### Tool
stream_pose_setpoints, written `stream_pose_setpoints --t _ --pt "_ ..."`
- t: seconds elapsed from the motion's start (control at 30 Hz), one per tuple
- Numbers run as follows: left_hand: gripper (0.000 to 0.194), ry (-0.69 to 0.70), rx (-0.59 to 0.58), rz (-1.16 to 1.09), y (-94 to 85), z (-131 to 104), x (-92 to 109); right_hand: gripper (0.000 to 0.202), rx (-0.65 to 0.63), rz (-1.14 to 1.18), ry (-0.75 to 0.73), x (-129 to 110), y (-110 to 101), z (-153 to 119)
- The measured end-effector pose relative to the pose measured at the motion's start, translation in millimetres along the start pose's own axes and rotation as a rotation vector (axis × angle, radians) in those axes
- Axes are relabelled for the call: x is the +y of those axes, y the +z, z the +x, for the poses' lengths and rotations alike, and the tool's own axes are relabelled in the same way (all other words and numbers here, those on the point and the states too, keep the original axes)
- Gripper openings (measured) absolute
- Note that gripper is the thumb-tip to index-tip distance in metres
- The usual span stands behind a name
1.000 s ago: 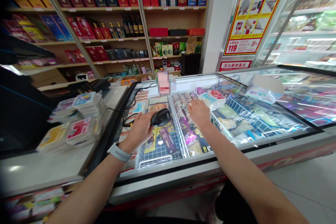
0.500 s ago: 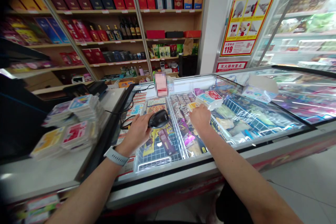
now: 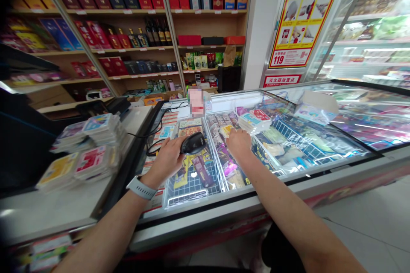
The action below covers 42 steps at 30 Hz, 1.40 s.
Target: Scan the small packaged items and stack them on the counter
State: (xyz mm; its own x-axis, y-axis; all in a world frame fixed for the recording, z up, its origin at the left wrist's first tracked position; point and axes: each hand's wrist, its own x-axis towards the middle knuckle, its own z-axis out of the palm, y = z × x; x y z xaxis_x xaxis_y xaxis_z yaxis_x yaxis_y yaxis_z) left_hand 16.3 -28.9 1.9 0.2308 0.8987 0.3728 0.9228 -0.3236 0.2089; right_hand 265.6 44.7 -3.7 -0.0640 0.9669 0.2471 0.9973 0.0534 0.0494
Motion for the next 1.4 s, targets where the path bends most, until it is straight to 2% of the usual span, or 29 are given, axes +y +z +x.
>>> stream_pose_setpoints --t 0.2,0.37,0.47,0.6,0.7,0.8,0.97,1.27,1.33,1.4 --pt "0.058 0.005 0.001 0.010 2.2 0 -2 0.033 -0.044 0.057 -0.069 5 7 6" --pt "0.060 0.005 -0.014 0.015 0.2 0 -1 0.040 -0.060 0.116 -0.140 12 13 12" --pt "0.061 0.010 -0.011 0.021 0.7 0 -2 0.041 -0.031 0.105 -0.136 15 15 13" --pt "0.059 0.021 -0.007 0.028 2.9 1 -4 0.035 0.069 0.074 -0.114 12 16 12" --pt "0.057 0.031 -0.010 0.023 3.5 1 -5 0.048 0.089 0.089 -0.163 7 20 16" --pt "0.057 0.025 -0.005 0.021 2.5 0 -4 0.060 0.054 0.078 -0.222 2 26 23" --pt "0.056 0.009 -0.005 0.027 -0.1 0 -2 0.050 -0.038 0.115 -0.287 -1 32 31" --pt "0.058 0.001 -0.005 0.054 -0.8 0 -1 0.025 0.014 0.378 -0.517 8 25 29" --pt "0.058 0.000 -0.010 0.052 -1.1 0 -1 0.027 0.025 0.368 -0.524 11 19 28" --pt "0.058 -0.002 -0.014 0.049 -1.7 0 -1 0.029 0.036 0.315 -0.455 13 13 25"
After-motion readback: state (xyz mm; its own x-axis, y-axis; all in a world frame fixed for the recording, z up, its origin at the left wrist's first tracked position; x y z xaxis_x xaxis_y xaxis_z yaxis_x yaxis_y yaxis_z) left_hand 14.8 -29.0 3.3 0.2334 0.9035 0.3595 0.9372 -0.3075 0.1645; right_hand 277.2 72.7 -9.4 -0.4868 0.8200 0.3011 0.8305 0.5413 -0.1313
